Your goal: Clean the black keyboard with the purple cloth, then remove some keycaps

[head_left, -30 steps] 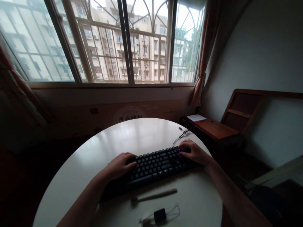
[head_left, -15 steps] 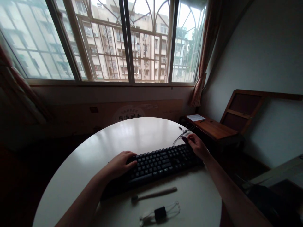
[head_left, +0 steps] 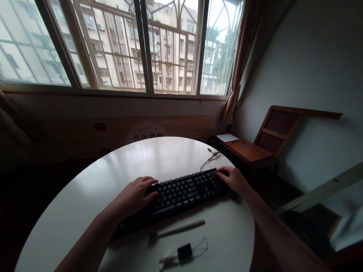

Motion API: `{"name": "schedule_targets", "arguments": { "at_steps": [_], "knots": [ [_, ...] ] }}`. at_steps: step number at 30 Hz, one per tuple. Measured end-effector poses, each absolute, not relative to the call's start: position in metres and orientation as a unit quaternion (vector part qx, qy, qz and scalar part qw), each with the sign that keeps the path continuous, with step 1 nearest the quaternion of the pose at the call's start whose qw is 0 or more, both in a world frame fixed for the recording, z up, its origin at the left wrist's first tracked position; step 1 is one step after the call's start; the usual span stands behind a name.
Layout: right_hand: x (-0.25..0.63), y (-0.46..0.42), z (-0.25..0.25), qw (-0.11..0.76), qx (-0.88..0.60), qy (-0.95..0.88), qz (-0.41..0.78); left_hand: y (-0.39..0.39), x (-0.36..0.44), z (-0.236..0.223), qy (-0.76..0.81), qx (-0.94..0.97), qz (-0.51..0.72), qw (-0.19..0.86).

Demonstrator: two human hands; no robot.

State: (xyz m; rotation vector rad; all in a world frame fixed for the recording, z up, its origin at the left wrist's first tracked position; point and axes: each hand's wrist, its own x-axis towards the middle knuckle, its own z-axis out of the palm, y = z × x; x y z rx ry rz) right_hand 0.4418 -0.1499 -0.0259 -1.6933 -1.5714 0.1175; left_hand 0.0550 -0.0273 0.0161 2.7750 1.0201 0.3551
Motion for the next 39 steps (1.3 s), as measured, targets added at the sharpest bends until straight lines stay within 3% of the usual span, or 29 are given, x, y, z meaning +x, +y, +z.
{"name": "schedule_targets", "arguments": {
  "at_steps": [5, 25, 34, 39],
  "knots": [
    [0.432, -0.149, -0.041, 0.364, -0.652, -0.662, -0.057, -0.027, 0.058, 0.012, 0.344, 0.927, 0.111, 0.103],
    [0.431, -0.155, -0.044, 0.365, -0.657, -0.651, -0.107, -0.02, 0.065, 0.001, 0.377, 0.918, 0.075, 0.102],
    [0.431, -0.154, -0.044, 0.417, -0.618, -0.665, -0.058, -0.021, 0.065, 0.003, 0.373, 0.921, 0.06, 0.1],
    [0.433, -0.153, -0.045, 0.4, -0.627, -0.666, -0.06, -0.02, 0.065, 0.002, 0.371, 0.921, 0.064, 0.1]
  ]
}}
